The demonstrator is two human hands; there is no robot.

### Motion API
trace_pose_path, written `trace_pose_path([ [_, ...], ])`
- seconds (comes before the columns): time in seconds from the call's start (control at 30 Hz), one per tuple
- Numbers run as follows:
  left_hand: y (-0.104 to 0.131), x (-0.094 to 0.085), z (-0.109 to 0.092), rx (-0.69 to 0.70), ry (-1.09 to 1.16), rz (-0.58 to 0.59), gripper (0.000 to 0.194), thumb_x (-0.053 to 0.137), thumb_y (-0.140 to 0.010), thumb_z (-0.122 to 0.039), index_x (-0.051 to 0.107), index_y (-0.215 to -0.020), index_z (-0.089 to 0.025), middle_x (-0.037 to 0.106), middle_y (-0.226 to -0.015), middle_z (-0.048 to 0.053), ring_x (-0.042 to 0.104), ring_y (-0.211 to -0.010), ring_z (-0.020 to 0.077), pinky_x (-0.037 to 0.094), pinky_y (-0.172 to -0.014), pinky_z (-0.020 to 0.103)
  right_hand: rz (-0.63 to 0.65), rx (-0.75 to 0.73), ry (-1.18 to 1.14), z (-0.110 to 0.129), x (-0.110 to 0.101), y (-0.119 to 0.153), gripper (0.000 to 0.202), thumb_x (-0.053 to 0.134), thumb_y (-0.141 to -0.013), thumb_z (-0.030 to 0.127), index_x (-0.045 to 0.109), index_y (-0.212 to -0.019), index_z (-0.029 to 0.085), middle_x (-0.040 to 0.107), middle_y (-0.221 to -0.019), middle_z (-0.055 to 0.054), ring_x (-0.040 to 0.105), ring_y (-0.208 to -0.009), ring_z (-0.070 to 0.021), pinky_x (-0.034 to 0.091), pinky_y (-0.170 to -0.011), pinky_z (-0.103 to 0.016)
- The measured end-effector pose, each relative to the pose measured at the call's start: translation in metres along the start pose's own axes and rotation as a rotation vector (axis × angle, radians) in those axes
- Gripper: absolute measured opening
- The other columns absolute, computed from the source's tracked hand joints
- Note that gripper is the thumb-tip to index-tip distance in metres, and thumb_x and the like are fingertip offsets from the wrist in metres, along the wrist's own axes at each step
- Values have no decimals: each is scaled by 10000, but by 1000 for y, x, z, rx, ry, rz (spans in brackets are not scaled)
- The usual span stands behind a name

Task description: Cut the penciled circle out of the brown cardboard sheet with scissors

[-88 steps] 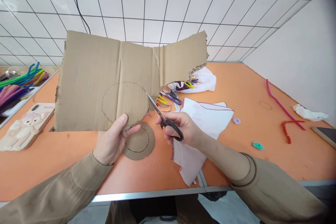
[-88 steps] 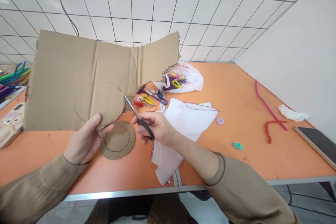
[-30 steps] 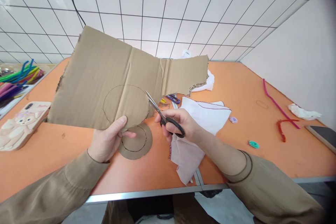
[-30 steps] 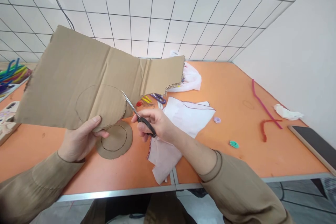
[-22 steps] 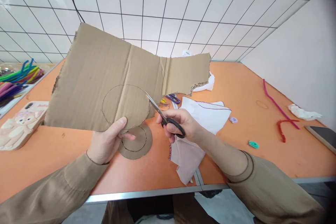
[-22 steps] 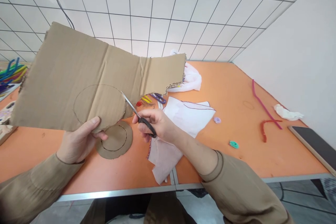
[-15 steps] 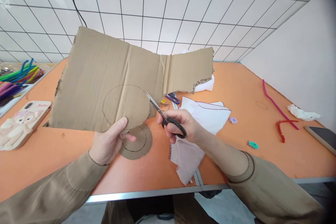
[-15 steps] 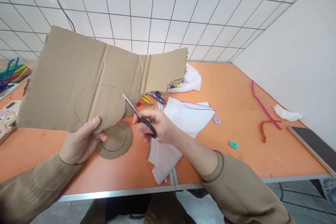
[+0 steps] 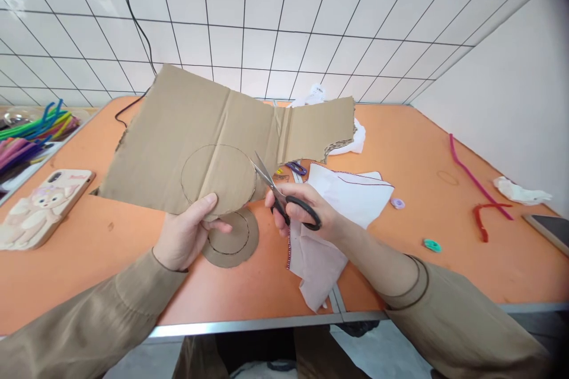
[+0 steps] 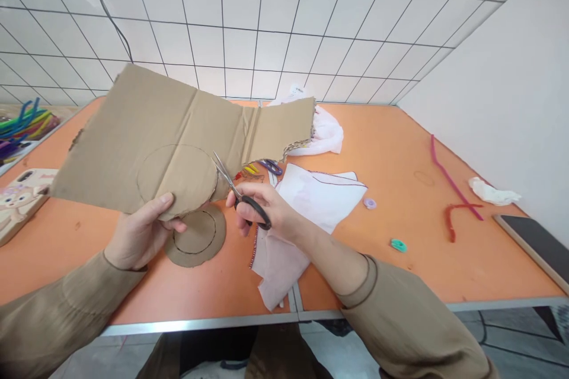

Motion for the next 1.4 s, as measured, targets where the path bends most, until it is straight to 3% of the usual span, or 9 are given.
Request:
trace_pose_path([
  [0.13, -1, 2, -3, 39, -20, 17, 506, 775, -715, -259, 685, -1203, -163, 767, -1001, 99, 734, -886, 288, 590, -454, 234, 17, -17, -24, -1, -4, 1, 535, 713, -736, 622, 600, -907, 128, 626, -599, 4, 588, -468, -111, 470, -457, -219],
  [0.2, -1, 2, -4, 64, -29, 26, 557, 778, -715, -245, 655, -1255, -188, 773, -956, 80, 742, -829, 274, 585, -441, 232, -1, -7, -12, -2, -4, 1, 539, 719, -730, 620, 613, -910, 122, 626, -584, 2, 586, -451, -112, 459, -433, -213],
  [0.3, -2, -1, -3, 86, -45, 30, 434, 786, -715, -258, 714, -1136, -182, 767, -800, 55, 744, -763, 261, 583, -440, 234, -34, 25, 6, -3, -4, 0, 554, 748, -700, 616, 621, -913, 120, 612, -561, 10, 575, -431, -111, 437, -403, -204],
  [0.43, -1, -5, 0, 114, -114, 35, 158, 795, -717, -326, 749, -759, -180, 657, -506, 32, 735, -852, 306, 602, -495, 279, -28, 49, 4, -3, -3, 0, 562, 763, -682, 618, 614, -907, 125, 593, -543, 24, 558, -417, -102, 429, -389, -197],
  [0.53, 0, -5, 0, 117, -159, 49, 191, 777, -731, -364, 727, -668, -190, 612, -447, 30, 728, -843, 310, 597, -508, 303, -3, 48, 12, 0, -5, 0, 556, 765, -689, 605, 611, -914, 120, 596, -536, 21, 557, -407, -104, 438, -380, -201],
  [0.7, -1, -7, -1, 144, -186, 111, 312, 763, -728, -371, 642, -519, -173, 644, -496, 41, 674, -576, 223, 582, -488, 308, -7, 68, 61, 1, -7, 1, 496, 786, -685, 557, 612, -873, 132, 576, -547, 29, 559, -427, -97, 465, -385, -189],
  [0.87, -3, -10, 0, 156, -231, 140, 320, 732, -773, -378, 676, -529, -178, 606, -447, 35, 699, -665, 248, 592, -524, 316, -46, 80, 92, -1, -8, 1, 449, 783, -687, 531, 611, -847, 149, 540, -545, 42, 528, -424, -84, 437, -363, -171],
  [1.23, -3, -1, -3, 118, -144, 94, 276, 769, -694, -344, 681, -514, -154, 681, -568, 63, 629, -487, 183, 564, -446, 291, -169, 157, 178, 12, 1, 3, 250, 736, -639, 304, 585, -777, 160, 482, -503, 67, 477, -405, -71, 365, -341, -159],
  [1.4, -5, -4, -1, 126, -86, 50, 151, 786, -685, -283, 727, -651, -149, 687, -556, 55, 693, -629, 222, 572, -445, 242, -183, 163, 197, 11, 2, 2, 232, 704, -649, 318, 589, -769, 156, 474, -496, 70, 470, -400, -67, 361, -336, -156],
])
Point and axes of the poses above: each hand's wrist, its own y-axis away from the middle knuckle, its own x-axis out of the palm, z = x × y, the point moved 2 cm from there along -y, towards the middle knuckle
